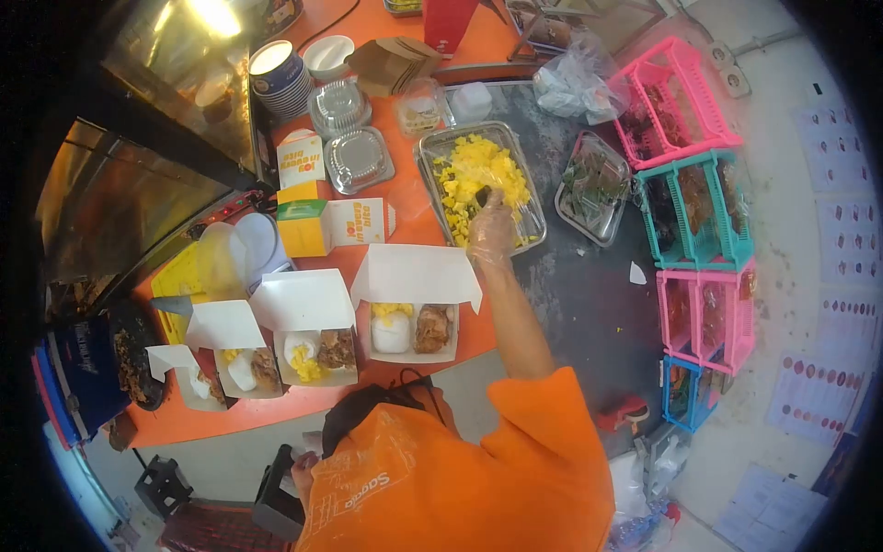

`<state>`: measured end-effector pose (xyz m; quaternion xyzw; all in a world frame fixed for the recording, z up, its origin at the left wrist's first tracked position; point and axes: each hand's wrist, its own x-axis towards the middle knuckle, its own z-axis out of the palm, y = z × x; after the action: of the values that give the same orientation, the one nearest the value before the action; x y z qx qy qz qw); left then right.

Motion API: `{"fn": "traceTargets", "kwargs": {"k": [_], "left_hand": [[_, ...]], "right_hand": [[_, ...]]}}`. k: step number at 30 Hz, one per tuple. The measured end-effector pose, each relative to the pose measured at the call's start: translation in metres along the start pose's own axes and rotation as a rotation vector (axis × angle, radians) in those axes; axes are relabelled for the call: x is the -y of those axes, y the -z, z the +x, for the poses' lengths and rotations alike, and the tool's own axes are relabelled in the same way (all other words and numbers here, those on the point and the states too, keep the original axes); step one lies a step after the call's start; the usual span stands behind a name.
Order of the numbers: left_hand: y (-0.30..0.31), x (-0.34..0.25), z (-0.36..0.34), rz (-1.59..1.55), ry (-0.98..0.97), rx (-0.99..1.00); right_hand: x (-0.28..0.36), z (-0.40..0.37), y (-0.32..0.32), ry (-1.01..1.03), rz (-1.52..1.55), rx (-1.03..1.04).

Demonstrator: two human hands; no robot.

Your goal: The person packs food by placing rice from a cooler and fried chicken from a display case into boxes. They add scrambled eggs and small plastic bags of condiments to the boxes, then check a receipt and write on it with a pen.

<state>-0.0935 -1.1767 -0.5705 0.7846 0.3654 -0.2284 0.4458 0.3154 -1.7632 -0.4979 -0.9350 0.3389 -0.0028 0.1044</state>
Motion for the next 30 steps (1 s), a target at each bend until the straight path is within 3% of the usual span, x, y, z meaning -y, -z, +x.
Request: {"fn": "traceTargets", "kwargs": {"k": [6,8,13,15,17,19,20,21,23,26,27,29,30], "left_hand": [[0.005,-0.014,-0.002,0.028,-0.012,0.028],[0.005,-0.017,-0.003,0.073,-0.025,0.026],[0.007,-0.032,-0.005,0.036,0.045,0.025],[0.003,-0.027,0.000,0.035,0.096,0.039],[-0.003,0.006,0.006,-0.016,-0.035,0.024],[-0.009,0.003,0.001,0.017,-0.012,0.025],[-0.007,0.001,-0.001,0.058,0.009,0.021],[-0.002,-0.002,-0.003,0.064,0.007,0.028],[0.002,-0.004,-0.003,0.036,0.030,0.051],[0.016,-0.003,0.000,0.115,-0.029,-0.026],[0.021,0.001,0.005,0.072,-0.004,-0.073],[0.044,0.018,0.022,0.201,-0.146,-0.090],[0.049,-0.049,0.000,0.192,-0.017,-0.131]], "right_hand": [[0.013,0.027,-0.021,0.023,0.016,-0.046],[0.028,0.031,-0.019,0.058,0.000,0.157],[0.036,0.017,0.025,0.138,-0.046,0.315],[0.018,0.004,0.030,0.186,-0.036,0.295],[-0.022,0.011,0.016,0.228,-0.041,0.287],[-0.056,0.036,-0.011,0.214,0.542,0.534],[-0.060,0.038,-0.008,0.209,0.541,0.531],[-0.066,0.041,-0.003,-0.094,0.709,0.711],[-0.045,0.030,0.035,-0.401,0.865,0.889],[-0.027,0.013,0.057,-0.424,0.823,0.833],[-0.041,0.017,0.041,-0.415,0.819,0.846],[-0.062,0.031,-0.003,-0.237,0.954,0.815],[-0.042,0.019,0.014,-0.235,1.106,0.822]]}}
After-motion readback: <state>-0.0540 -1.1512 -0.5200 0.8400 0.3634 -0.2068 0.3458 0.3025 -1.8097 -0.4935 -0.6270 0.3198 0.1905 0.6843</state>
